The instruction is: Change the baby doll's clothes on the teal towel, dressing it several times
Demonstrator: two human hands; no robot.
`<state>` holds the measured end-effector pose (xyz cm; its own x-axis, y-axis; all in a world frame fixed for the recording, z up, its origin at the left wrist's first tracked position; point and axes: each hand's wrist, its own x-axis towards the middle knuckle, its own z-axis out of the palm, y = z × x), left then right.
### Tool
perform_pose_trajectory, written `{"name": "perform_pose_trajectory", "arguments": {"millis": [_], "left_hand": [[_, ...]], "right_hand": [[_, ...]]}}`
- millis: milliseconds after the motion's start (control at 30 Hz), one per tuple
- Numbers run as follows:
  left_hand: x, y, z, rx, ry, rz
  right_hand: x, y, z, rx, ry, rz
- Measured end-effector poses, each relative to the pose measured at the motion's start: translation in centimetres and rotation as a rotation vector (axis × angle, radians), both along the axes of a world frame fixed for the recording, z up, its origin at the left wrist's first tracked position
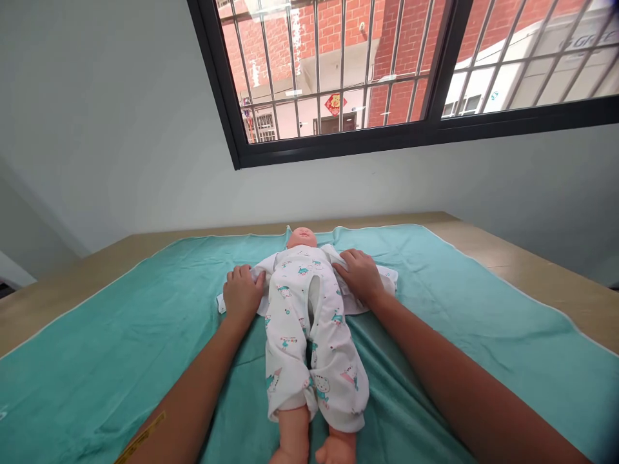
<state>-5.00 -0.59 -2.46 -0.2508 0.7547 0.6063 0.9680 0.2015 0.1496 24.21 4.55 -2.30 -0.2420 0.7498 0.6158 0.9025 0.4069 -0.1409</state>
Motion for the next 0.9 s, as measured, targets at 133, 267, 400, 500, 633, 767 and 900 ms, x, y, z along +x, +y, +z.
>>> {"name": "perform_pose_trajectory", "arguments": {"millis": [133, 267, 400, 500, 633, 767, 900], "left_hand": [[-0.3, 0.1, 0.1, -0.096, -0.112, -0.010], [-0.3, 0.1, 0.4, -0.226, -0.247, -0.015], [-0.3, 0.4, 0.8, -0.091, -0.572, -0.196], [-0.4, 0.3, 2.0, 0.071, -1.067, -0.376], [-0.9, -0.9, 4.8, 0.040, -1.553, -0.611], [-0.5, -2.5, 6.4, -0.042, -1.750, -0.794], [1.4, -3.0, 5.4, -0.147, -1.802, -0.967]], "right_hand": [[-0.8, -0.8, 0.3, 0.030, -0.032, 0.000], [-0.9, -0.7, 1.4, -0.190, 0.040, -0.129], [0.3, 0.0, 3.7, -0.505, 0.011, -0.041], [1.2, -0.1, 5.7, -0.700, 0.092, 0.187], [1.0, -1.4, 8.2, -0.812, 0.561, 0.332], [-0.4, -2.9, 9.4, -0.925, 0.968, 0.543], [-1.9, -4.1, 9.3, -0.929, 0.848, 0.650]]}}
